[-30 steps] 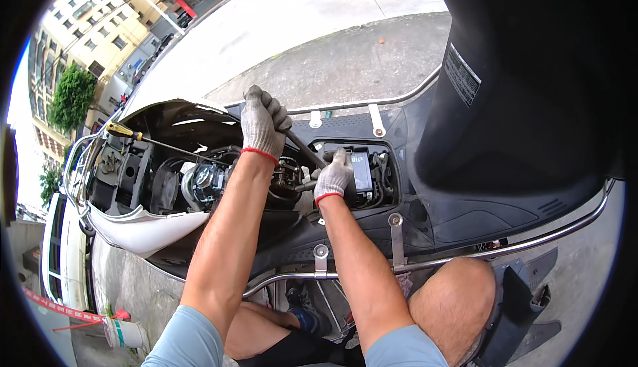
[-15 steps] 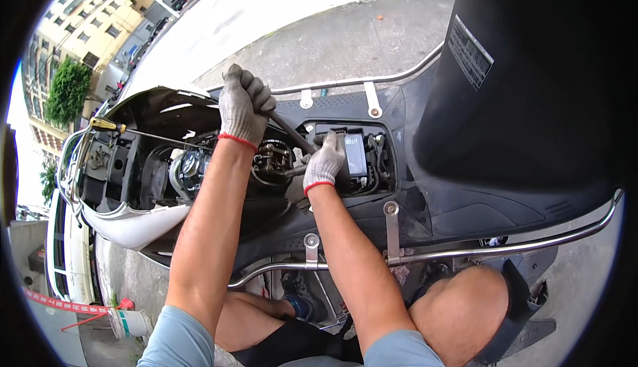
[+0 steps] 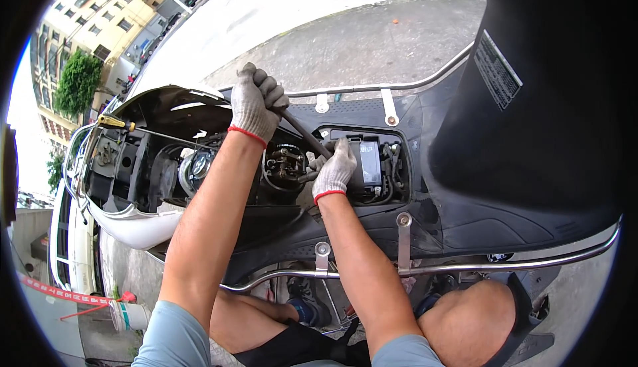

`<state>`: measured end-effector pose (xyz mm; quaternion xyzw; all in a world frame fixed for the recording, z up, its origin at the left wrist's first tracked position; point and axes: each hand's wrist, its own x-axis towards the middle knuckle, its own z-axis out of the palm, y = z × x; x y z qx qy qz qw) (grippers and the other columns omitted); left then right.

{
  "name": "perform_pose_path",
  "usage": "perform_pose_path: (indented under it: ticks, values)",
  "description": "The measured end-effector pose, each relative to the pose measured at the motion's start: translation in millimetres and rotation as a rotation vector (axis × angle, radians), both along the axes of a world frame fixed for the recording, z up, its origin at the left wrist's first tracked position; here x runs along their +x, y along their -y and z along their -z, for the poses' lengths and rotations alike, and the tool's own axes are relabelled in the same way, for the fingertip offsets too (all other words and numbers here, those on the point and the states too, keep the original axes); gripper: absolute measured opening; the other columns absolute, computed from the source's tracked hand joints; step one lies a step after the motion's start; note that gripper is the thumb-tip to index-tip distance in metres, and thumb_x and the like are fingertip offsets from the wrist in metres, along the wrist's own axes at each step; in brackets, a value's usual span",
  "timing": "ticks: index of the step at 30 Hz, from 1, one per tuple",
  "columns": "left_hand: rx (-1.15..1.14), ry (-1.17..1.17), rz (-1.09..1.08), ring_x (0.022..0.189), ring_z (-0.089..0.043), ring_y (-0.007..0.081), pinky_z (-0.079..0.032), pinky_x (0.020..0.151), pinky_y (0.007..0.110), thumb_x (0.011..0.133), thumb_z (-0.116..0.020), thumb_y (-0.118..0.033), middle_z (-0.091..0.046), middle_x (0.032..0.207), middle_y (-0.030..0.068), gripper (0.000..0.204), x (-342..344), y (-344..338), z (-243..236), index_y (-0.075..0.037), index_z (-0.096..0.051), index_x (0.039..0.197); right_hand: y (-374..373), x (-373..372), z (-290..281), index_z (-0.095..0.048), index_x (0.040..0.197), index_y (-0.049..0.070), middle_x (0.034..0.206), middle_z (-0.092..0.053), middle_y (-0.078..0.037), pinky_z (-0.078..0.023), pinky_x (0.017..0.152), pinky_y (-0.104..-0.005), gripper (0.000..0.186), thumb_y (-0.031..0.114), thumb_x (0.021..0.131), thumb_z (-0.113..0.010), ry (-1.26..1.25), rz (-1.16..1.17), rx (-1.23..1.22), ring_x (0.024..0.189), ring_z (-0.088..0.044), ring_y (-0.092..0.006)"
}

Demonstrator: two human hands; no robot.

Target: Using various tools to disassemble and work on the internal engine components of a scooter.

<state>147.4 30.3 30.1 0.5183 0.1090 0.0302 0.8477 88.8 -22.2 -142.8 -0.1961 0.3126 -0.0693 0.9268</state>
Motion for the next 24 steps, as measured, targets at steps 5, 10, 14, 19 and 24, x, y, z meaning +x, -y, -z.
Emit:
perform_pose_path:
  ticks: [5, 10, 14, 19, 24]
  values:
    - [-0.093, 0.004, 0.021, 0.045, -0.019, 0.0102, -0.018, 0.045, 0.027, 0.1, -0.052, -0.037, -0.022, 0.054, -0.0056, 0.045, 1.5, -11.6, -4.0, -0.022, -0.031, 0.063, 9.0, 1.2, -11.7, -0.053, 0.079, 0.006, 0.053, -0.038, -0.001, -0.034, 0.04, -0.0321, 0.038, 0.037, 0.101, -0.05, -0.017, -0.122, -0.064, 0.039, -0.033, -0.0129]
    - [-0.058, 0.099, 0.051, 0.046, -0.019, 0.0105, -0.019, 0.046, 0.028, 0.1, -0.05, -0.037, -0.023, 0.054, -0.0054, 0.044, 3.2, -2.6, -24.1, -0.021, -0.032, 0.063, 9.4, 14.3, -24.4, -0.052, 0.079, 0.003, 0.051, -0.04, -0.002, -0.036, 0.038, -0.0306, 0.036, 0.031, 0.101, -0.047, 0.172, -0.041, -0.018, 0.037, -0.034, -0.0125]
    - [0.032, 0.16, 0.083, 0.049, -0.02, 0.011, -0.021, 0.049, 0.028, 0.1, -0.05, -0.035, -0.023, 0.056, -0.0046, 0.043, 3.8, 5.3, -42.4, -0.02, -0.032, 0.064, 1.7, 27.4, -34.4, -0.053, 0.08, 0.002, 0.052, -0.041, -0.003, -0.041, 0.039, -0.0316, 0.036, 0.032, 0.101, -0.046, 0.199, -0.012, 0.027, 0.038, -0.037, -0.0133]
    - [0.062, 0.176, 0.053, 0.05, -0.021, 0.0119, -0.022, 0.05, 0.029, 0.1, -0.051, -0.035, -0.024, 0.057, -0.0039, 0.043, 6.6, 7.4, -53.4, -0.019, -0.033, 0.064, -2.4, 34.0, -44.9, -0.047, 0.078, 0.007, 0.053, -0.033, 0.0, -0.039, 0.046, -0.034, 0.036, 0.033, 0.103, -0.044, 0.222, -0.039, 0.056, 0.042, -0.032, -0.0139]
    - [0.073, 0.155, 0.048, 0.05, -0.022, 0.0119, -0.022, 0.05, 0.029, 0.1, -0.051, -0.035, -0.024, 0.056, -0.0041, 0.042, 12.1, 4.0, -52.5, -0.019, -0.034, 0.065, -6.8, 35.7, -46.3, -0.045, 0.078, 0.009, 0.053, -0.029, 0.002, -0.04, 0.05, -0.036, 0.037, 0.034, 0.104, -0.043, 0.214, -0.057, 0.062, 0.043, -0.03, -0.0141]
